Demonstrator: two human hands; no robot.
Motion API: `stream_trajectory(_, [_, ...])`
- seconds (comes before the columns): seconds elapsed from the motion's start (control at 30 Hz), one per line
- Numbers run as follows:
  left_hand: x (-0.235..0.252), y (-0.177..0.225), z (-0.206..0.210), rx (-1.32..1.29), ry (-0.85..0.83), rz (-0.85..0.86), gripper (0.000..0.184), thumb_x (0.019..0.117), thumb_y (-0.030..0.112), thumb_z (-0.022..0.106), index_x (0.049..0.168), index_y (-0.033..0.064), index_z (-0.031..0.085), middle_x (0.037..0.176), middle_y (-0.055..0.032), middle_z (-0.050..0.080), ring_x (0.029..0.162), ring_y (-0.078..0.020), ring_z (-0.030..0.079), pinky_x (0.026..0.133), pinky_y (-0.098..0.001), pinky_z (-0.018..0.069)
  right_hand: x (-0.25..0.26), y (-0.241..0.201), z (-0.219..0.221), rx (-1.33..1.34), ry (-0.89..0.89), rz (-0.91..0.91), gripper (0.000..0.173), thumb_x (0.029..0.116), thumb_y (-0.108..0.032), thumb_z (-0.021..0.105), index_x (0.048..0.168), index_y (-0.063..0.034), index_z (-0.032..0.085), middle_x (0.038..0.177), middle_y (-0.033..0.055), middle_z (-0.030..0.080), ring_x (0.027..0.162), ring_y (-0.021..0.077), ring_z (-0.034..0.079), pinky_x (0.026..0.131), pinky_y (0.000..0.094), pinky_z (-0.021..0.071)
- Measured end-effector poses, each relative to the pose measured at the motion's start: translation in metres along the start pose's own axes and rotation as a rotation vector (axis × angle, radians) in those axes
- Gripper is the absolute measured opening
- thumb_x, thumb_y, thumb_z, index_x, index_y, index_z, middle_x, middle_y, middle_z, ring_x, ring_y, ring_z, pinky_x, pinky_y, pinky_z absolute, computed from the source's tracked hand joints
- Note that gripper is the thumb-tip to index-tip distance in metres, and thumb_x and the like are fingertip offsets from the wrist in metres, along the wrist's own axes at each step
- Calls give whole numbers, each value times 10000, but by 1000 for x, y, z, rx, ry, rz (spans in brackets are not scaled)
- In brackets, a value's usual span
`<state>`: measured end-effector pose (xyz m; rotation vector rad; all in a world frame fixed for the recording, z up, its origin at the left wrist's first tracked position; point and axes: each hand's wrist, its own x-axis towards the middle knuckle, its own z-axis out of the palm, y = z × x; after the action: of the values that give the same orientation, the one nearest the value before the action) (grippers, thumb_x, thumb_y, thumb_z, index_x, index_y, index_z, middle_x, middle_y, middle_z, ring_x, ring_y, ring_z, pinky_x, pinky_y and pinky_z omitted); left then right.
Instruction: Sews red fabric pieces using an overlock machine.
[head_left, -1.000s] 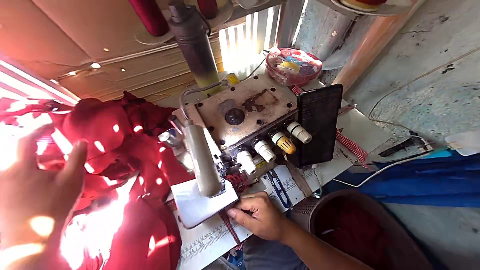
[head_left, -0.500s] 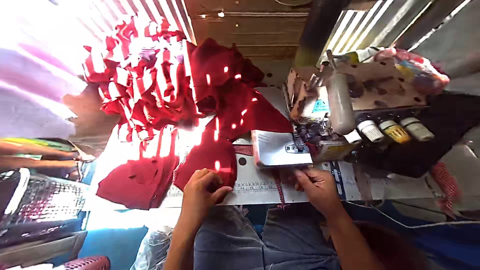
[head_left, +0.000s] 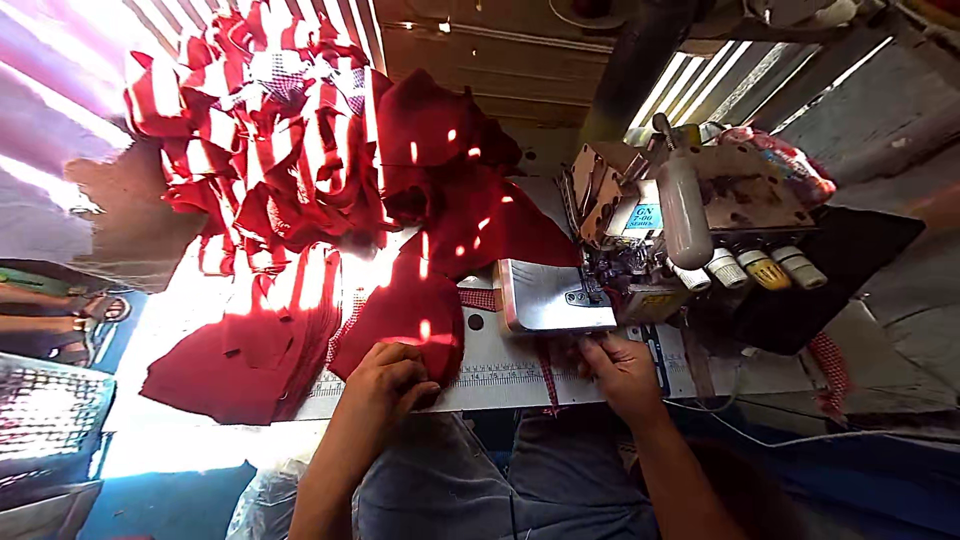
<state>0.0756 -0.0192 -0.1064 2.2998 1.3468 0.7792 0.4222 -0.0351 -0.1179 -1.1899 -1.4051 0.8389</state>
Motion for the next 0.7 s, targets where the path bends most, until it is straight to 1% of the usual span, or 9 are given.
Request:
stream_trajectory(0.13, [2,-1,-8,-40,-30,28,244,946,347,670,841,155,776,1019,46,748,1054,-92,660,936,-264,514,-1,1,0,-3,-2,-6,260,1032,-147,564,856,-56,732,751,-45,720,597,2,640,557,173,556])
stream_trajectory(0.23, [3,0,-13,-176,-51,9,225,967,326,670,878,142,764,1051,32,725,1075,-59,643,955,-228,512,0,1,-1,-18,-17,-19,274,1038,-157,557,852,-56,731,754,-44,720,597,-2,633,556,169,547])
stream_trajectory(0.33, [5,0,-22,-273,-48,-10,223,1007,318,629,943,125,718,1049,19,700,1029,-46,646,908,-225,538,0,1,0,-28,-17,-30,268,1030,-156,568,832,-68,725,751,-56,719,590,-14,624,548,164,540])
stream_trajectory(0.4, [7,-3,-26,-229,-25,-36,221,1029,312,581,1000,125,694,1004,30,698,951,-27,645,848,-215,536,0,1,-1,-28,-21,-44,269,1030,-162,571,825,-75,723,746,-60,716,594,-18,623,553,157,536])
stream_trajectory(0.47, [10,-6,-27,-140,29,-70,225,1022,312,580,1014,126,707,961,34,713,891,-14,657,816,-210,544,-1,-3,-2,-15,-50,-51,271,1031,-195,578,832,-90,729,738,-74,710,603,-29,618,564,145,529])
stream_trajectory(0.53, [14,-3,-28,-86,86,-69,211,1007,292,607,1039,113,713,930,26,724,854,-24,671,801,-217,558,-6,-15,1,40,-146,-23,279,1046,-284,579,902,-122,756,741,-92,695,614,-31,609,574,142,528])
stream_trajectory(0.6, [15,7,-28,-64,92,-39,237,1002,259,631,1144,89,716,946,3,745,866,-71,703,818,-261,588,-14,-32,17,142,-305,45,324,1063,-372,551,977,-145,765,754,-83,698,629,-10,632,579,172,561])
stream_trajectory(0.67, [13,25,-24,-31,76,7,193,1004,221,634,1079,88,752,958,-31,758,898,-135,726,835,-323,600,-22,-46,44,307,-493,233,442,1088,-402,478,1096,-58,755,869,12,758,722,86,713,639,262,618])
stream_trajectory(0.7, [10,35,-20,-18,53,41,171,1008,197,623,1032,102,764,960,-34,761,914,-156,728,839,-342,596,-22,-50,57,409,-577,375,524,1098,-433,429,1193,-3,712,980,75,773,821,157,752,716,329,647])
